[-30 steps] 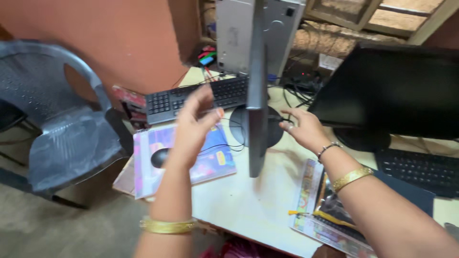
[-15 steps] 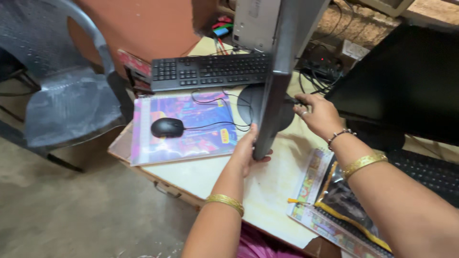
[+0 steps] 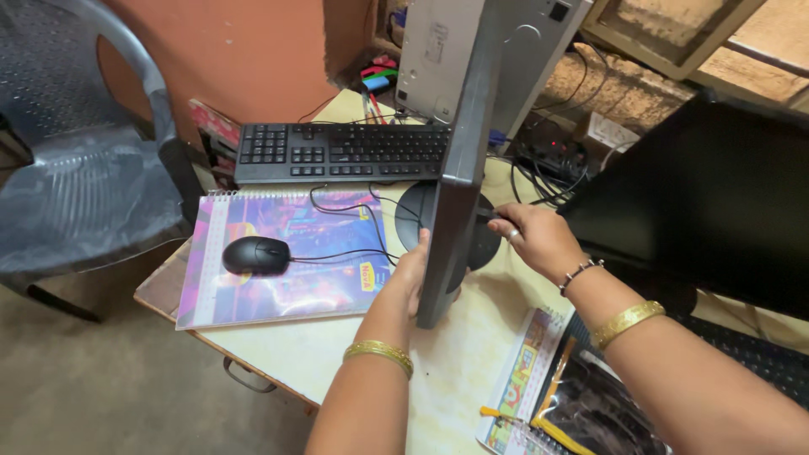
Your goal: The person repeatedly plugs and unplugs power and data cables into a wall socket, power strip, and computer tower. They also briefly interact with a computer monitor and mouse on a cluttered desk.
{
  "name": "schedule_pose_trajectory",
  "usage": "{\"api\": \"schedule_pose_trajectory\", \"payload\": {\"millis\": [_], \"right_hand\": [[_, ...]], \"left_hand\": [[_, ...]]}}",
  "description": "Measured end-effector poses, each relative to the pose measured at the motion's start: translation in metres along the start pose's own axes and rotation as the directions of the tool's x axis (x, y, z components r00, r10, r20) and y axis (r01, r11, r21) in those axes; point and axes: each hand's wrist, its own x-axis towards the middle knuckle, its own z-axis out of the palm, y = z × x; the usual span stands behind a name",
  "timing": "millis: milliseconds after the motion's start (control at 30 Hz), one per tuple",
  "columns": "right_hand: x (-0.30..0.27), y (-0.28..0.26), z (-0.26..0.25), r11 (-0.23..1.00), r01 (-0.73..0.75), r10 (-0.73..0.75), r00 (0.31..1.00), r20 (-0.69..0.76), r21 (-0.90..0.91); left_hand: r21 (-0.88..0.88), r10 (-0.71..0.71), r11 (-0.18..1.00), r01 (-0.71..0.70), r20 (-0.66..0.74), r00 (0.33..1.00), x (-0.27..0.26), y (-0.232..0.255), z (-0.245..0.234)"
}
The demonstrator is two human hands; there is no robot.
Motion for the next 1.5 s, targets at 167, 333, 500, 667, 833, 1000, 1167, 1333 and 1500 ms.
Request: {"api": "schedule_pose_trajectory", "payload": {"millis": [167,333,500,667,833,1000,1167,1333,1500], "right_hand": [[-0.001,0.001,0.007,0.999,-0.037,0.037,0.999,-0.009,0.022],[-0.003,0.004,0.013,1.000,0.015,-0.016,0.998,-0.059,-0.008],[-0.003,0.002,0.015,0.999,-0.025,0.027,0.997,-0.077,0.029],[-0.003,-0.003,0.015,0.995,-0.063,0.070,0.993,-0.097,0.078],[-0.004,-0.001,0.019,0.997,-0.042,0.050,0.991,-0.127,0.063],[-0.002,0.020,0.024,0.997,-0.071,0.073,0.997,-0.035,0.043],[-0.001,0.055,0.032,0.990,-0.027,0.028,1.000,0.003,-0.141],[-0.019,0.065,0.031,0.976,-0.193,0.191,0.981,0.029,0.106],[-0.051,0.034,0.014,0.905,-0.312,0.319,0.947,-0.024,-0.289]], "left_hand": [[0.076,0.110,0.992,-0.101,-0.119,0.987,0.016,-0.006,0.001],[0.044,0.115,0.993,-0.111,-0.095,0.989,0.017,-0.005,0.004],[0.088,0.203,0.976,-0.197,-0.062,0.977,0.010,-0.002,0.007],[0.094,0.200,0.976,-0.196,-0.033,0.979,0.005,0.004,0.011],[0.074,0.161,0.985,-0.155,-0.069,0.985,0.007,0.000,0.012],[0.047,0.065,0.997,-0.062,-0.062,0.996,0.036,-0.013,-0.008],[0.095,0.236,0.968,-0.232,-0.032,0.971,0.070,-0.030,-0.021],[0.203,0.050,0.978,-0.039,-0.050,0.997,0.026,-0.014,-0.035],[0.478,0.179,0.863,-0.162,0.011,0.984,-0.036,0.041,-0.063]]}}
